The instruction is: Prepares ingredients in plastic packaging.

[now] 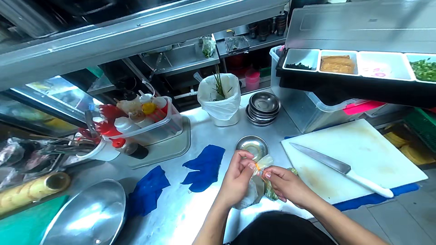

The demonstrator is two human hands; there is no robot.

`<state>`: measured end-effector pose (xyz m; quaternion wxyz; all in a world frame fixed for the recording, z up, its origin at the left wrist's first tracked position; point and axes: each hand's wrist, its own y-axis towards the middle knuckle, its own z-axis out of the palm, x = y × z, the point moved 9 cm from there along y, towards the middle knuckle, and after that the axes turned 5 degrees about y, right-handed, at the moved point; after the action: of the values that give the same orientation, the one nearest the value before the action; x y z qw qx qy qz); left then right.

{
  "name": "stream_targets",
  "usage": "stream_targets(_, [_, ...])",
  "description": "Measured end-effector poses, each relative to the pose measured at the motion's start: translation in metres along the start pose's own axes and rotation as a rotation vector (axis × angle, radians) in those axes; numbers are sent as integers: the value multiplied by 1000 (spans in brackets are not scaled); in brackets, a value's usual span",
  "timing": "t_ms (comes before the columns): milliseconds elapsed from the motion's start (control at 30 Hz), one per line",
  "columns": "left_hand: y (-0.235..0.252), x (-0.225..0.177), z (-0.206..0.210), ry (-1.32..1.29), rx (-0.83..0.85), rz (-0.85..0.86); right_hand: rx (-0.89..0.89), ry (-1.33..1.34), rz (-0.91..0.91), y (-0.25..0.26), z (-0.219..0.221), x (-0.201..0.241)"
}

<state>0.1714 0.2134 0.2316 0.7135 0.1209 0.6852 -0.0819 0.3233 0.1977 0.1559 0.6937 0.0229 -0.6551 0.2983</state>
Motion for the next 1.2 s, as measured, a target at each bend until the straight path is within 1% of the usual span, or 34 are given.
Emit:
stream_targets(100, [0, 0, 1, 29, 34, -49, -44, -85, -10, 0, 3, 11])
stream_targets(167, [0, 1, 0, 177, 24, -99, -62, -94, -22, -2, 6, 16])
stream_targets(200, [0, 1, -2, 278, 6, -97, -73, -87, -39, -2, 7, 18])
stream_targets(267, [-2, -3, -5, 469, -31, -64, -94, -62, -82, -4, 8, 23])
stream_targets(333, [-3, -7, -8, 599, -53, -28, -107, -63, -123, -6, 9, 26])
stream_targets(467, [-7, -17, -2, 825, -26, 49, -150, -144, -220, -11, 5, 33])
stream_targets(567, [-9, -18, 6, 769, -26, 81, -90, -97, -223, -11, 12, 33])
stream_targets(700, [-14, -12, 6, 501, -88, 9, -21, 27, -152, -5, 21, 23])
stream_targets(800, [-17, -11, 2, 359, -111, 2, 3, 57, -94, 4, 16, 8])
stream_targets(900, [-16, -12, 2, 279, -105, 28, 0, 62, -120, 8, 12, 7])
stream_targets(1000, [-16, -12, 3, 264, -73, 15, -30, -44, -118, 8, 8, 14])
stream_targets(1067, [-18, -11, 7, 293, -28, 8, -54, -255, -94, 11, -1, 25])
stream_targets(1133, [-19, -8, 14, 314, 43, -2, -12, -463, -85, 18, -9, 40])
stream_targets(1167, [-20, -6, 18, 332, 78, -14, 20, -523, -67, 22, -11, 47])
stream_targets(1200, [-20, -5, 22, 359, 116, -37, 44, -515, -36, 24, -12, 53])
